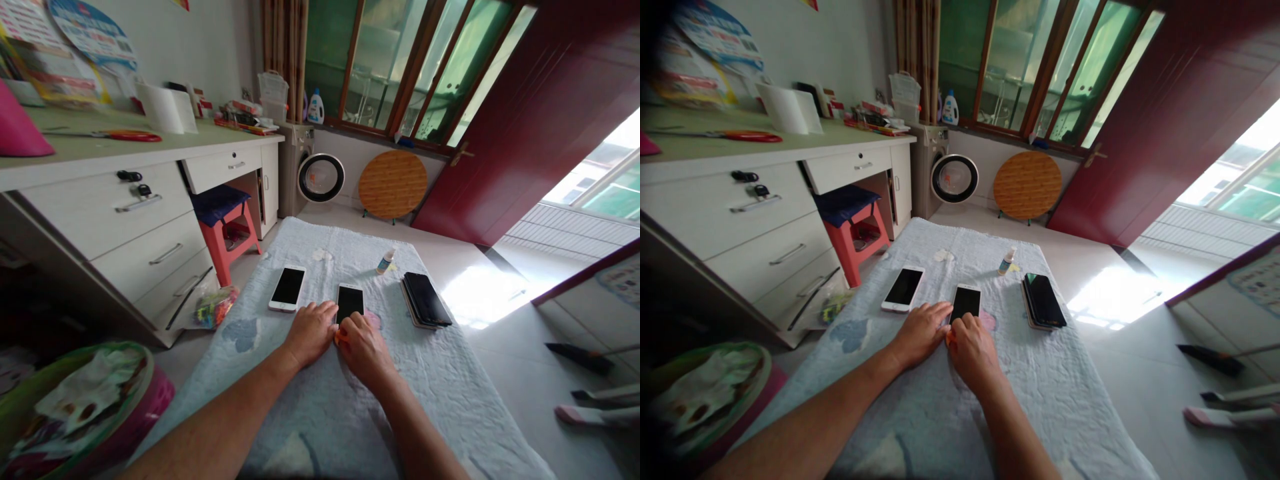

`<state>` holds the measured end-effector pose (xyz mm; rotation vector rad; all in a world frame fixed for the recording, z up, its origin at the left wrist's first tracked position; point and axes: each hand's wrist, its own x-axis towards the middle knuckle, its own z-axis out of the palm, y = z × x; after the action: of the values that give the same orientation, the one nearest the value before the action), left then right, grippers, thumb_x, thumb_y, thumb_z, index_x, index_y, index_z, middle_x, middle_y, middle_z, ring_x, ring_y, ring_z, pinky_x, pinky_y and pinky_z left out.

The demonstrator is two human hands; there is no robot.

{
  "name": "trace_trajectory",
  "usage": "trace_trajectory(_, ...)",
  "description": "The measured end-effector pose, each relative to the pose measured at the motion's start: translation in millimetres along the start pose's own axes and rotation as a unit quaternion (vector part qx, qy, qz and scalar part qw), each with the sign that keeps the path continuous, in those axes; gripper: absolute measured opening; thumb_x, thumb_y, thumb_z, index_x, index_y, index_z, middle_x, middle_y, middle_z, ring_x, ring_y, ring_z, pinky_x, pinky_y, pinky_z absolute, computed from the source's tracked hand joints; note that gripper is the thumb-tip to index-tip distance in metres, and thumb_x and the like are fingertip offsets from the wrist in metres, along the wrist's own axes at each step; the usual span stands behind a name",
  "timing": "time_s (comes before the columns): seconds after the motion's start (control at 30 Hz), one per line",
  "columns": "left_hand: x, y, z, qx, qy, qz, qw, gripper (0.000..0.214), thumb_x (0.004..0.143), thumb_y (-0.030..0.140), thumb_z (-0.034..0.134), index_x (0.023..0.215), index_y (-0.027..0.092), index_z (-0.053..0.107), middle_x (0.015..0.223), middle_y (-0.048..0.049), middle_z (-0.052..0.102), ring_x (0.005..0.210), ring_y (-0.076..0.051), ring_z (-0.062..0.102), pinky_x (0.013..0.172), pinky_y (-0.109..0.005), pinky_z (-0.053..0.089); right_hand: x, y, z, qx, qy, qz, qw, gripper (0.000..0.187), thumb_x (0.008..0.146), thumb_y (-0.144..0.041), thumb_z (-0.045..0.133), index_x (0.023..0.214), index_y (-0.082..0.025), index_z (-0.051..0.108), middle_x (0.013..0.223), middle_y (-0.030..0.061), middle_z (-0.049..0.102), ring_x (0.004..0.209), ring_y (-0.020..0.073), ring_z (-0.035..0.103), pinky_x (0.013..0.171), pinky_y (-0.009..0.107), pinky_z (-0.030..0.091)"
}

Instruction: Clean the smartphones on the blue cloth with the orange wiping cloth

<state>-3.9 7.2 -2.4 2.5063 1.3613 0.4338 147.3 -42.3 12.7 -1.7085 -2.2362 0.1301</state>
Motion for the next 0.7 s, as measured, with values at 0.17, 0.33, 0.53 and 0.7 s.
trace_trajectory(0.17,0,1,-1.6,-0.009,-0.005,-0.007,1.000,0.038,0.092,0.031,0.051,0.129,0.022,0.054,0.136,-0.0049,0.055,0.113,-0.025,0.055,0.096,-0.037,0.043,1,-4,2,-0.010,-0.003,0.009,1.000,0.011,0.088,-0.016,0.055,0.077,-0.019,0.055,0.085,0.0030,0.055,0.078,0.0156,0.050,0.066,0.026,0.032)
trace_trajectory(0.33,2,1,1.5,-0.008,-0.004,-0.020,1.000,0.041,0.090,0.029,0.054,0.130,0.023,0.053,0.139,-0.0045,0.053,0.114,-0.026,0.054,0.098,-0.039,0.042,-1,-1,-3,-0.005,-0.005,0.029,1.000,0.010,0.087,-0.015,0.054,0.079,-0.020,0.055,0.088,0.0035,0.056,0.080,0.0165,0.051,0.066,0.026,0.033)
trace_trajectory(0.53,3,1,2.1,-0.006,-0.013,-0.030,0.999,0.042,0.090,0.030,0.055,0.132,0.024,0.053,0.140,-0.0041,0.052,0.116,-0.026,0.054,0.099,-0.039,0.042,-8,10,-9,0.014,-0.012,0.049,0.999,0.010,0.084,-0.011,0.055,0.078,-0.020,0.054,0.087,0.0043,0.055,0.086,0.0181,0.051,0.071,0.026,0.036)
trace_trajectory(0.7,3,1,2.6,-0.004,-0.011,-0.030,0.999,0.042,0.090,0.031,0.056,0.131,0.023,0.053,0.140,-0.0045,0.052,0.115,-0.026,0.054,0.098,-0.039,0.043,-9,11,-9,0.010,-0.011,0.049,0.999,0.008,0.084,-0.013,0.056,0.079,-0.020,0.054,0.087,0.0039,0.055,0.086,0.0178,0.051,0.069,0.025,0.035)
